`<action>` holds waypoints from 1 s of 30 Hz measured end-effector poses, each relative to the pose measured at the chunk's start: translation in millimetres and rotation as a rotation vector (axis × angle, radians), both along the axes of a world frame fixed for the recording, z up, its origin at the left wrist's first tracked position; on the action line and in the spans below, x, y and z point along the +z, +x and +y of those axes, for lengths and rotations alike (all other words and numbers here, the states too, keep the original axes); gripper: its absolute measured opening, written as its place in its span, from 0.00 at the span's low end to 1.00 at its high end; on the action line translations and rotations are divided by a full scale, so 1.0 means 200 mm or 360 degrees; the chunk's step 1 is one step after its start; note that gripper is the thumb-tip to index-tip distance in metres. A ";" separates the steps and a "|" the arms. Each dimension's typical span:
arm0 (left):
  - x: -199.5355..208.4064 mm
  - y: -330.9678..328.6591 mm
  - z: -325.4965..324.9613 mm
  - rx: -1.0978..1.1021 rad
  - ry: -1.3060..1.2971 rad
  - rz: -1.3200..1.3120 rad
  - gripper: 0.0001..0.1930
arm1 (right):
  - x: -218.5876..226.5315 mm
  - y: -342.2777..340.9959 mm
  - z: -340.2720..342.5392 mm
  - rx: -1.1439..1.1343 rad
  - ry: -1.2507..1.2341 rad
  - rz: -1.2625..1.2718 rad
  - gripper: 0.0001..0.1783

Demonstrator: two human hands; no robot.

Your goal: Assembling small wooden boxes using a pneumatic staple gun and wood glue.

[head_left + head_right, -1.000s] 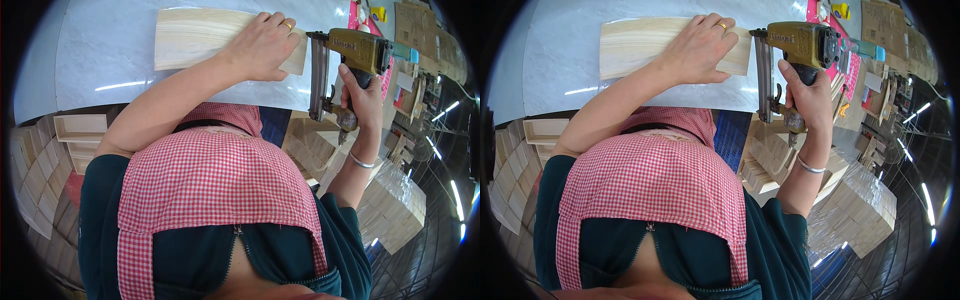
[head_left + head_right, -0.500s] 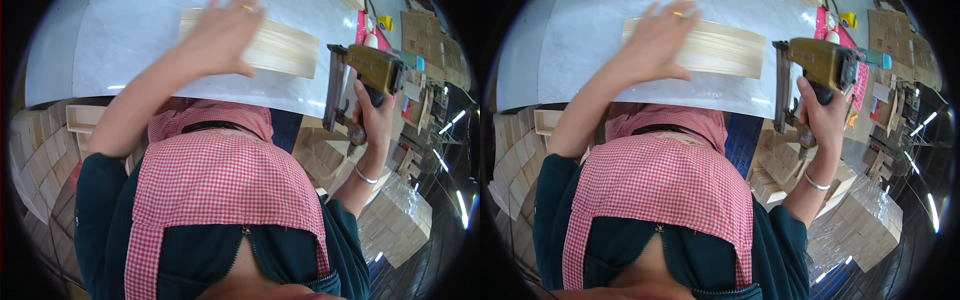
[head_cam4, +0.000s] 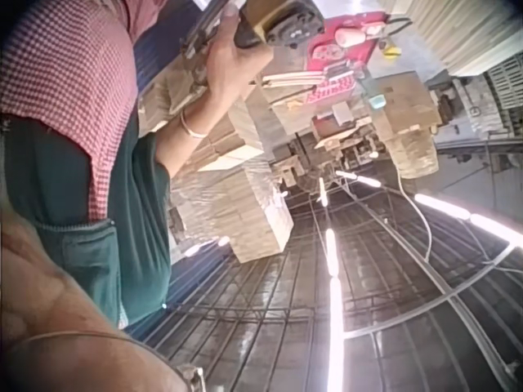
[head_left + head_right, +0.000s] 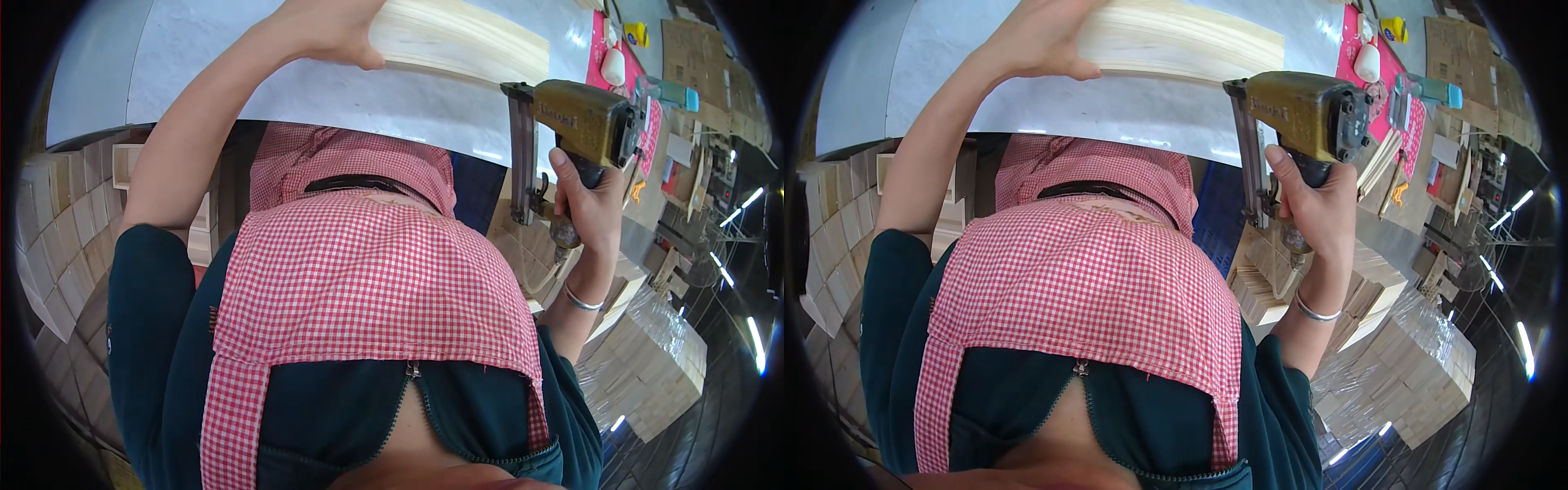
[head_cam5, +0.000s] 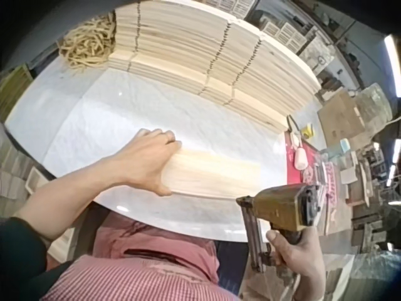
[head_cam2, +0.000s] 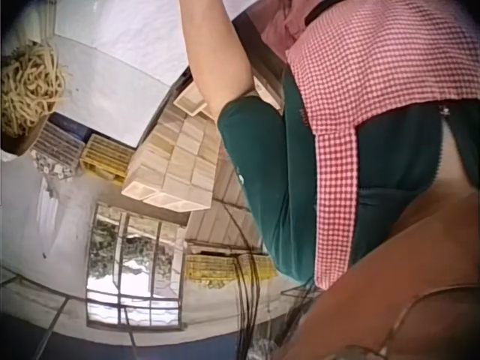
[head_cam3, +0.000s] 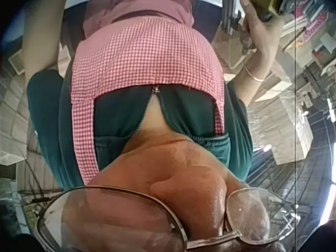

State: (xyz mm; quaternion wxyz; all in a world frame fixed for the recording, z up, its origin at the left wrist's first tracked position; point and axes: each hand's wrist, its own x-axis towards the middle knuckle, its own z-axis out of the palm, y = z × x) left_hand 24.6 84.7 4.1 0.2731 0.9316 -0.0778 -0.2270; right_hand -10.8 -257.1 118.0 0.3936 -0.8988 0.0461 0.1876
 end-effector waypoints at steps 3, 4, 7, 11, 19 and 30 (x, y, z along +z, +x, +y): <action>-0.01 0.00 -0.07 0.0037 0.0049 -0.0077 0.40 | -0.01 0.00 -0.02 0.0046 -0.0014 0.0039 0.15; 0.01 0.00 -0.09 0.0048 0.0017 0.0010 0.40 | -0.01 0.00 -0.02 0.0066 -0.0007 0.0046 0.15; 0.07 -0.03 -0.12 0.0092 -0.0092 0.0268 0.40 | -0.01 0.00 -0.02 0.0136 0.0003 0.0065 0.15; 0.10 -0.02 -0.17 0.0099 -0.0057 0.0268 0.40 | -0.02 0.00 -0.04 0.0110 -0.0014 0.0098 0.15; 0.08 0.02 -0.21 0.0076 0.0013 0.0171 0.42 | -0.05 -0.01 -0.02 0.0016 0.0082 0.0082 0.15; 0.10 0.06 -0.13 0.0058 -0.0188 0.0345 0.47 | 0.01 -0.01 0.07 -0.0113 0.0098 -0.0014 0.13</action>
